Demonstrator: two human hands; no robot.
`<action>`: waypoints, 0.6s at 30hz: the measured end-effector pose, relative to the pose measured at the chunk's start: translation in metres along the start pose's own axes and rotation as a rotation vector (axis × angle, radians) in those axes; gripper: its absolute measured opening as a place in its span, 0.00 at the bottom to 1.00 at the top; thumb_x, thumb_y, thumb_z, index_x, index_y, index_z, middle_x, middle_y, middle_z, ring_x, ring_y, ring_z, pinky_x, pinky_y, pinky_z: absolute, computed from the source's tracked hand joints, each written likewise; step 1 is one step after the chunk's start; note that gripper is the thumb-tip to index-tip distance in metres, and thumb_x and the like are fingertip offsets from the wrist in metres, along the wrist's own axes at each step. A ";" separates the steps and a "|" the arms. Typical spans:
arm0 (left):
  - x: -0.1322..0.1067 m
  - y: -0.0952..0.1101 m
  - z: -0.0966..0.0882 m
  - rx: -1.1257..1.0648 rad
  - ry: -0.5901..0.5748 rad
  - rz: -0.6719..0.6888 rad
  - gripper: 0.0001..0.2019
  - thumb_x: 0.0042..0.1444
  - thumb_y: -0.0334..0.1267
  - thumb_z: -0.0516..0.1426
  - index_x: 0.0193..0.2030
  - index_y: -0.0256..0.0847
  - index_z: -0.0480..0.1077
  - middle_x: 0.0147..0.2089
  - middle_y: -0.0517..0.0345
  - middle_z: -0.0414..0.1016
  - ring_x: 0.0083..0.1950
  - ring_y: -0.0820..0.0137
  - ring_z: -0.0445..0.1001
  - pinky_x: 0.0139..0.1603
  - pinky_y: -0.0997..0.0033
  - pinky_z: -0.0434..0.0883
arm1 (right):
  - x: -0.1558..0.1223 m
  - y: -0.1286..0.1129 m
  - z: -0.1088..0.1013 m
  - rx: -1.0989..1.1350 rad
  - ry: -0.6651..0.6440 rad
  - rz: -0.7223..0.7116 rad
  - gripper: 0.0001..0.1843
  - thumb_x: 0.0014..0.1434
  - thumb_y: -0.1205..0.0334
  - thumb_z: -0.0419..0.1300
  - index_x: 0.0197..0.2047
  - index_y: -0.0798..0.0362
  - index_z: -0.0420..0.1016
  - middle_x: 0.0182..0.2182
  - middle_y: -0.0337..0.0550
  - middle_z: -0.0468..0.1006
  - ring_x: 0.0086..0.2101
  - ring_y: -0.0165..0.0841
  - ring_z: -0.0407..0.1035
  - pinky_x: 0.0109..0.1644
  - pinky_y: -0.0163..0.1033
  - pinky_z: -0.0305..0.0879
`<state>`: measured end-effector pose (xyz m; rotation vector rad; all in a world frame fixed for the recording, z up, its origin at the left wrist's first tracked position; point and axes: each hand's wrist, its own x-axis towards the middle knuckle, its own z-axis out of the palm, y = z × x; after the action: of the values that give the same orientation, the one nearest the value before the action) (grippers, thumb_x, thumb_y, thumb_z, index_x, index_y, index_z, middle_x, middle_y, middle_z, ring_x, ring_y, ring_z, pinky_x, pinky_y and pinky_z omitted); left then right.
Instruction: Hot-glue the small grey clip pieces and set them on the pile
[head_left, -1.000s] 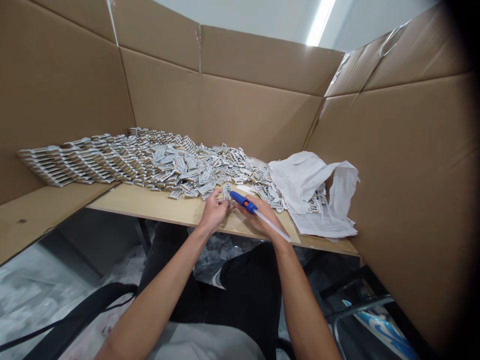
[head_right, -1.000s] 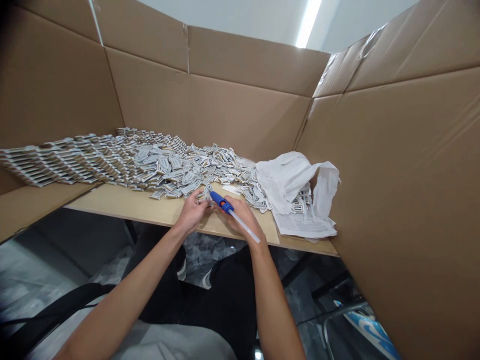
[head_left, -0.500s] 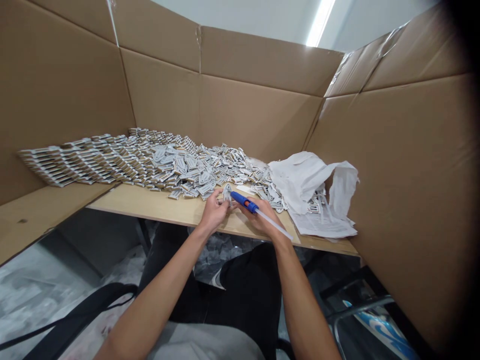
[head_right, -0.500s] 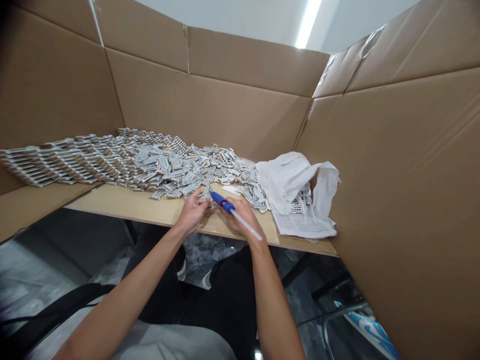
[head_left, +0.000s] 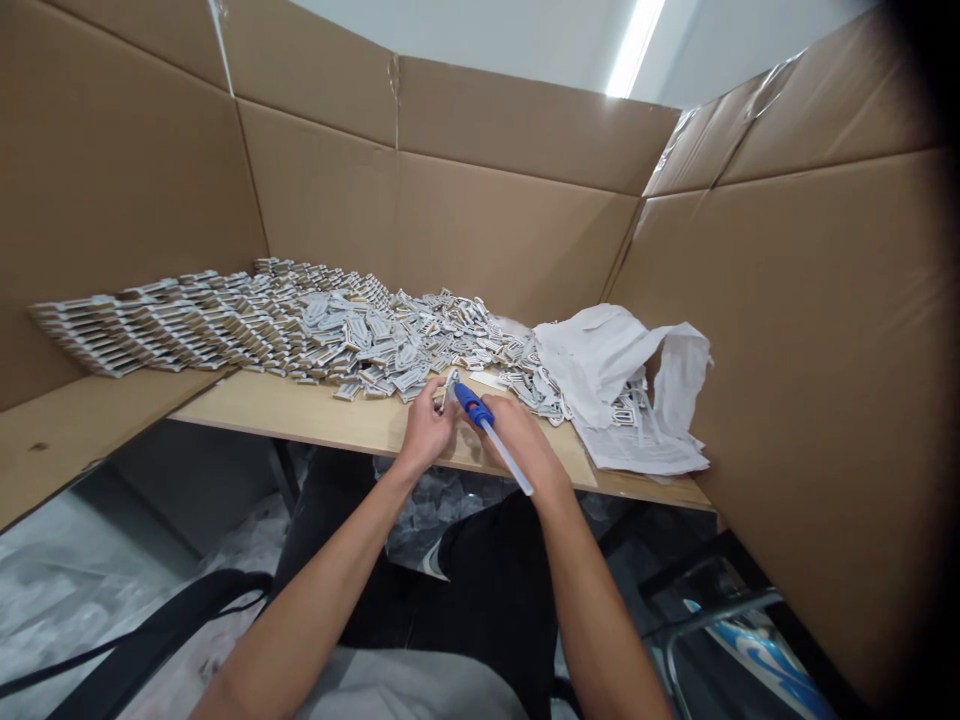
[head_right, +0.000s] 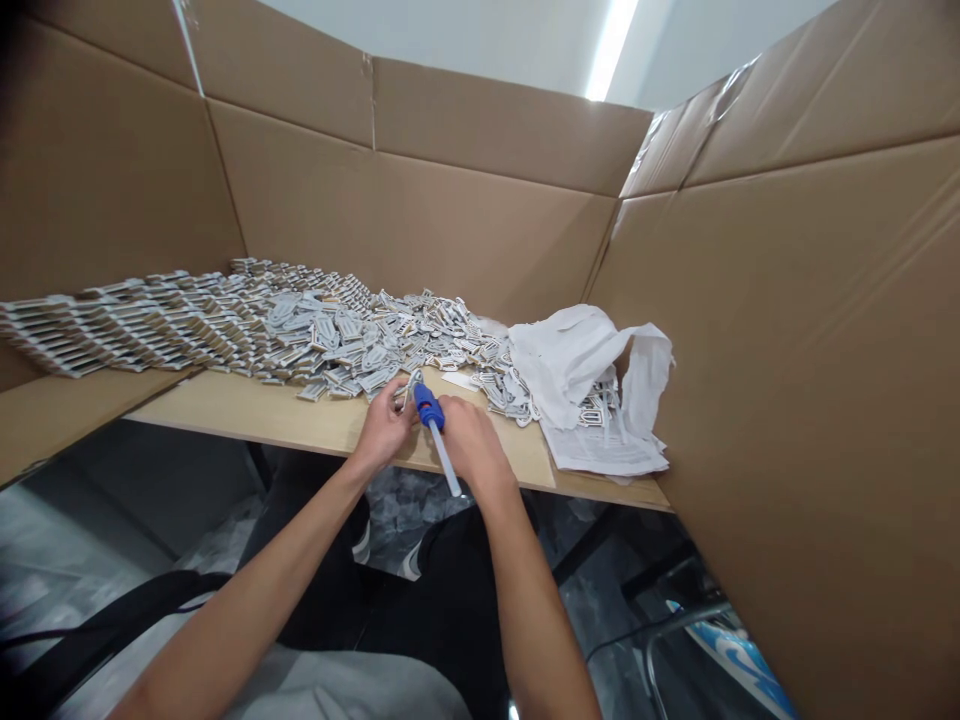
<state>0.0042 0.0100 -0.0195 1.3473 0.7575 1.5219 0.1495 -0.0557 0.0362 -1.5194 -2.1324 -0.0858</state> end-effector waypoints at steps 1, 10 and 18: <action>0.000 0.000 0.001 -0.005 0.013 -0.012 0.20 0.52 0.41 0.67 0.50 0.42 0.70 0.38 0.56 0.79 0.37 0.65 0.80 0.39 0.69 0.77 | 0.000 -0.006 0.000 -0.044 0.029 0.044 0.04 0.65 0.68 0.57 0.40 0.52 0.73 0.37 0.51 0.80 0.33 0.39 0.72 0.37 0.39 0.57; 0.000 0.008 0.004 -0.091 0.031 -0.155 0.22 0.48 0.49 0.70 0.38 0.41 0.65 0.33 0.55 0.79 0.32 0.68 0.79 0.38 0.67 0.75 | 0.001 0.012 -0.020 0.084 0.374 0.121 0.16 0.68 0.49 0.57 0.36 0.52 0.73 0.36 0.48 0.75 0.36 0.39 0.70 0.43 0.40 0.62; 0.008 0.003 0.000 -0.097 0.050 -0.126 0.14 0.50 0.46 0.67 0.36 0.37 0.76 0.32 0.57 0.77 0.31 0.72 0.72 0.32 0.74 0.67 | -0.007 0.027 -0.036 0.333 0.182 0.099 0.21 0.61 0.38 0.62 0.40 0.48 0.80 0.33 0.42 0.81 0.33 0.38 0.72 0.40 0.39 0.65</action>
<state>0.0039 0.0157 -0.0138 1.1726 0.7752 1.4783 0.1889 -0.0633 0.0576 -1.3620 -1.8204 0.1534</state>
